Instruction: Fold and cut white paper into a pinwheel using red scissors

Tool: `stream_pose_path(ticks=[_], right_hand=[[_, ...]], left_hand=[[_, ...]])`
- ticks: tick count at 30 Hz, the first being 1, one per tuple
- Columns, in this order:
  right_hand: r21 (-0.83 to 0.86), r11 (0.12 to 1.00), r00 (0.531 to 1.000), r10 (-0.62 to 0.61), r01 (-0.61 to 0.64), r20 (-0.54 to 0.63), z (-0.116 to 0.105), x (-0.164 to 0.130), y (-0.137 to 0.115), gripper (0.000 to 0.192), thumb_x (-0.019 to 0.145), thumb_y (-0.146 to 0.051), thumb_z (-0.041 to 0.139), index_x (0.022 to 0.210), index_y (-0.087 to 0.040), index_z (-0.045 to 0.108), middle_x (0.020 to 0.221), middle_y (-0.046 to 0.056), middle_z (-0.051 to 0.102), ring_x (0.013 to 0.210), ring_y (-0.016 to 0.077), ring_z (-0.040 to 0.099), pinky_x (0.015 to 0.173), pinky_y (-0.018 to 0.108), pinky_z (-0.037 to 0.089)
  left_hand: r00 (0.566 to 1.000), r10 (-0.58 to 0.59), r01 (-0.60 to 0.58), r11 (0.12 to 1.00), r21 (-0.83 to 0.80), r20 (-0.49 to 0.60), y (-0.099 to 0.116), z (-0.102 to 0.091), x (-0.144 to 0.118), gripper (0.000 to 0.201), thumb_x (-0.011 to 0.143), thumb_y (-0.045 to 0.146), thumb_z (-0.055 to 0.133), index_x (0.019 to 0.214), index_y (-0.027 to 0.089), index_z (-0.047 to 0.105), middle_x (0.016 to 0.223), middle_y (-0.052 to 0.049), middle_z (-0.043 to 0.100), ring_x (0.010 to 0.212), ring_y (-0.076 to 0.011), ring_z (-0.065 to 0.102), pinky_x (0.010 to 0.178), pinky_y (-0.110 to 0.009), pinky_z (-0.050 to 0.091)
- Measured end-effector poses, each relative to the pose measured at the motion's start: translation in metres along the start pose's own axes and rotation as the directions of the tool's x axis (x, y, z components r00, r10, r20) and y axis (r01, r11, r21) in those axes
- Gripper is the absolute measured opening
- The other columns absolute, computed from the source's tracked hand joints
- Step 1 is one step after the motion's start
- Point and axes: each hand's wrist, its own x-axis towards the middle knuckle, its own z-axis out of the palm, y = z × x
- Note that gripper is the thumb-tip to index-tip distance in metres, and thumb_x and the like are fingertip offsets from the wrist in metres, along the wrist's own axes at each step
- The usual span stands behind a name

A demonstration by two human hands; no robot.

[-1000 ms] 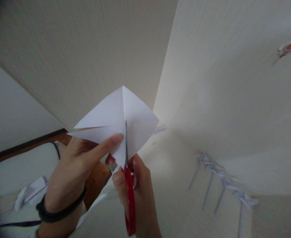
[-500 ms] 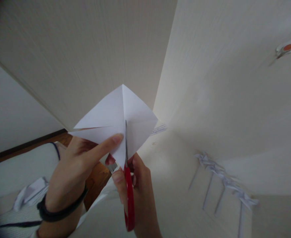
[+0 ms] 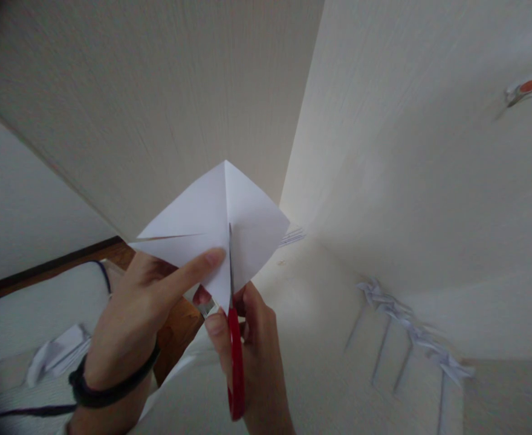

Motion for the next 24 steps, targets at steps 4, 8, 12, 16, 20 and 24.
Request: stream_pose_path(ticks=[4, 8, 12, 16, 20, 24], right_hand=[[0.010, 1.000, 1.000, 0.008, -0.009, 0.012, -0.0007, -0.0009, 0.0014, 0.046, 0.082, -0.065, 0.058, 0.090, -0.020, 0.060, 0.076, 0.003, 0.059, 0.058, 0.0112, 0.048, 0.041, 0.021, 0.035], [0.003, 1.000, 1.000, 0.007, -0.007, 0.007, -0.0006, -0.0011, 0.0031, 0.046, 0.082, -0.065, 0.057, 0.090, -0.020, 0.060, 0.076, 0.003, 0.060, 0.059, 0.0117, 0.050, 0.040, 0.020, 0.034], [0.004, 1.000, 1.000, 0.020, -0.020, 0.009, -0.0009, -0.0008, 0.0038, 0.046, 0.082, -0.065, 0.057, 0.089, -0.020, 0.060, 0.076, 0.003, 0.060, 0.059, 0.0117, 0.049, 0.040, 0.020, 0.034], [-0.005, 1.000, 1.000, 0.014, -0.014, 0.022, -0.0015, -0.0008, 0.0033, 0.045, 0.083, -0.065, 0.057, 0.089, -0.020, 0.059, 0.076, 0.003, 0.060, 0.059, 0.0118, 0.049, 0.040, 0.021, 0.034], [0.008, 1.000, 0.999, -0.005, 0.005, 0.035, -0.0019, -0.0004, 0.0039, 0.045, 0.083, -0.064, 0.057, 0.092, -0.020, 0.060, 0.077, 0.003, 0.060, 0.059, 0.0117, 0.050, 0.039, 0.020, 0.033], [0.039, 0.999, 0.999, -0.032, 0.031, 0.031, -0.0020, 0.0018, 0.0035, 0.045, 0.083, -0.064, 0.059, 0.090, -0.020, 0.060, 0.076, 0.002, 0.057, 0.056, 0.0101, 0.047, 0.039, 0.020, 0.031]], left_hand=[[1.000, 0.001, -0.001, 0.999, -0.032, 0.018, 0.0001, -0.0001, 0.0000, 0.017, 0.080, 0.023, 0.066, 0.064, 0.020, 0.061, 0.052, 0.007, 0.055, 0.044, -0.0092, 0.048, 0.044, -0.019, 0.041], [1.000, -0.015, 0.015, 1.000, -0.024, 0.006, 0.0011, 0.0003, 0.0002, 0.015, 0.080, 0.022, 0.065, 0.065, 0.020, 0.062, 0.052, 0.006, 0.055, 0.044, -0.0096, 0.048, 0.043, -0.020, 0.040], [0.999, -0.036, 0.037, 0.999, -0.007, 0.014, 0.0014, 0.0002, -0.0001, 0.020, 0.079, 0.026, 0.066, 0.062, 0.020, 0.059, 0.050, 0.006, 0.053, 0.043, -0.0104, 0.048, 0.042, -0.020, 0.039], [1.000, -0.023, 0.023, 0.999, -0.022, 0.001, 0.0013, 0.0011, -0.0009, 0.019, 0.079, 0.025, 0.066, 0.063, 0.020, 0.059, 0.052, 0.006, 0.054, 0.044, -0.0100, 0.048, 0.043, -0.020, 0.039], [0.999, -0.014, 0.013, 0.999, -0.039, -0.033, 0.0002, 0.0027, -0.0007, 0.016, 0.079, 0.024, 0.067, 0.065, 0.019, 0.061, 0.057, 0.005, 0.058, 0.047, -0.0095, 0.049, 0.045, -0.019, 0.041], [1.000, -0.020, 0.020, 0.998, -0.059, -0.003, -0.0021, 0.0015, -0.0008, 0.018, 0.080, 0.025, 0.067, 0.064, 0.019, 0.061, 0.055, 0.006, 0.056, 0.046, -0.0088, 0.049, 0.044, -0.018, 0.040]])
